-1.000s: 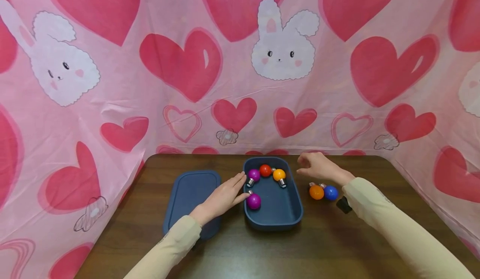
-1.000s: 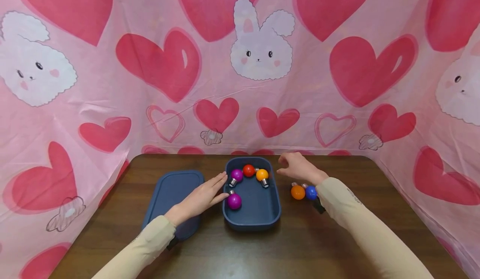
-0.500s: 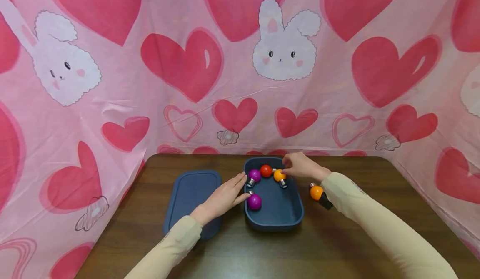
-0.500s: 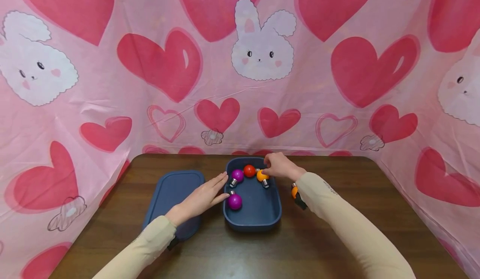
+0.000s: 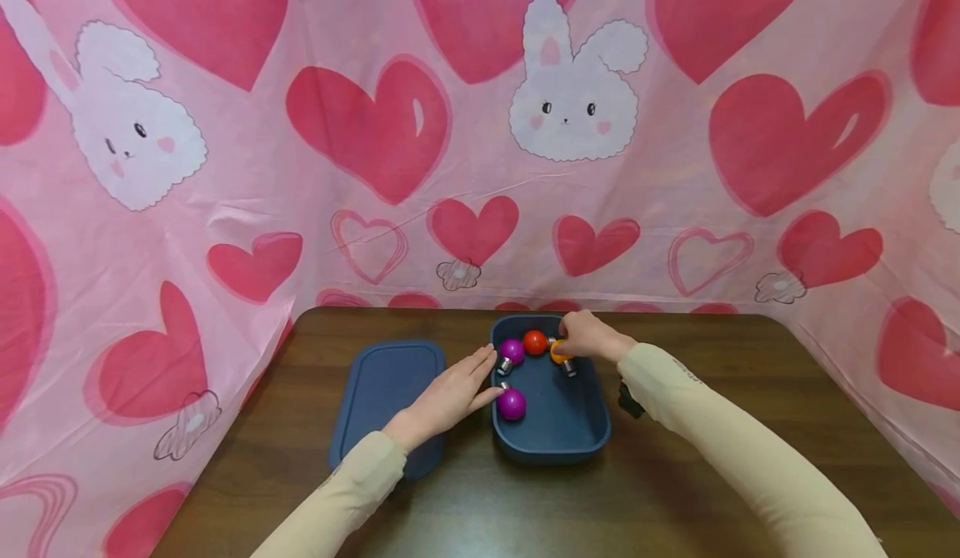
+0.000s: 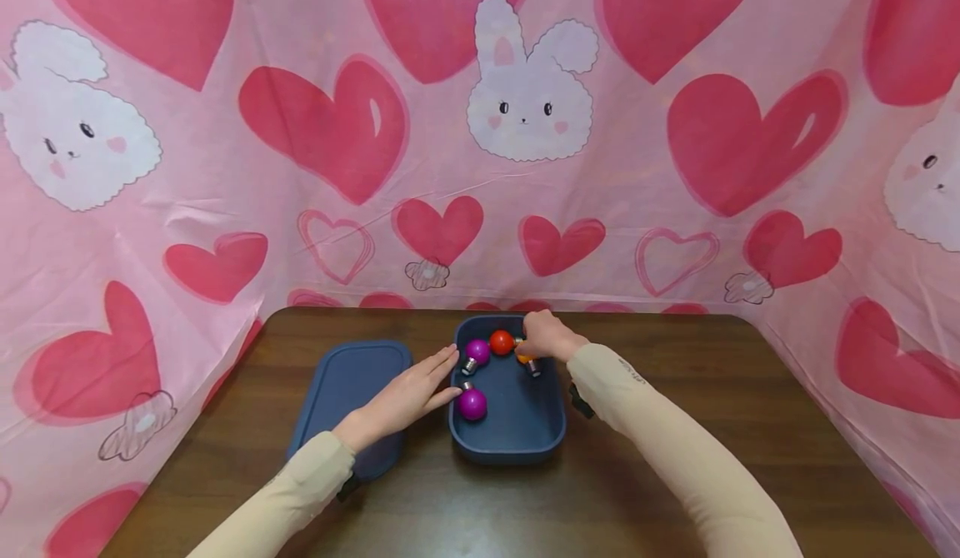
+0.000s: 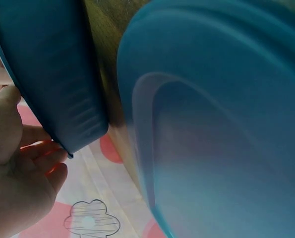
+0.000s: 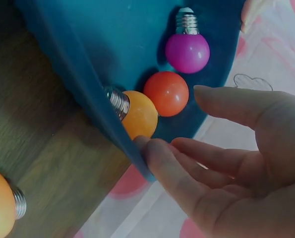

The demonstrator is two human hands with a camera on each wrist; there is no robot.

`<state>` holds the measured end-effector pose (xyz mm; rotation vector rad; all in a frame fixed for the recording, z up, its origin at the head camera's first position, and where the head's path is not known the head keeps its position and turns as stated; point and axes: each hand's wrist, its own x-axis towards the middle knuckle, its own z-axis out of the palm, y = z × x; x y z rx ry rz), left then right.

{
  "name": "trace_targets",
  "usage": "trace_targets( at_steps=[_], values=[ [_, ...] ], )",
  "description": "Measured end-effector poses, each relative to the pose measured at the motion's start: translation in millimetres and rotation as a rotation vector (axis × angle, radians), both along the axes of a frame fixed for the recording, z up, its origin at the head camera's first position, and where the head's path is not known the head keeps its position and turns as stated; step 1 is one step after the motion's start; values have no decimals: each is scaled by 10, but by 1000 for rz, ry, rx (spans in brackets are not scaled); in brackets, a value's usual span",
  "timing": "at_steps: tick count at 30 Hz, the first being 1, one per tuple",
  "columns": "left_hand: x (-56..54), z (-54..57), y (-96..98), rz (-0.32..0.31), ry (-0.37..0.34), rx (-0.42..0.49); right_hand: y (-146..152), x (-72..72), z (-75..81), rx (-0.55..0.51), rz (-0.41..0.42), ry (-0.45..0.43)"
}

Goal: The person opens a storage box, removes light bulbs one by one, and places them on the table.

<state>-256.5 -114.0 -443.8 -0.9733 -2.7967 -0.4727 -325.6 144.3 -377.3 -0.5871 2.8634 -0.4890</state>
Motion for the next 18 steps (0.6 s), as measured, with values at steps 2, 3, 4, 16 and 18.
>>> trace_targets(
  at_steps=[2, 3, 4, 16, 18],
  values=[
    [0, 1, 0, 0, -15, 2, -14, -14, -17, 8, -15, -13],
    [0, 3, -1, 1, -23, 5, -21, -20, -23, 12, -18, -15],
    [-2, 1, -1, 1, -25, 6, -29, -28, -30, 19, -23, -17],
    [-15, -7, 8, 0, -8, -9, -120, -56, -44, 97, -56, -70],
    [-19, -9, 5, 5, -8, -13, -135, -52, -46, 97, -52, -77]
  ],
)
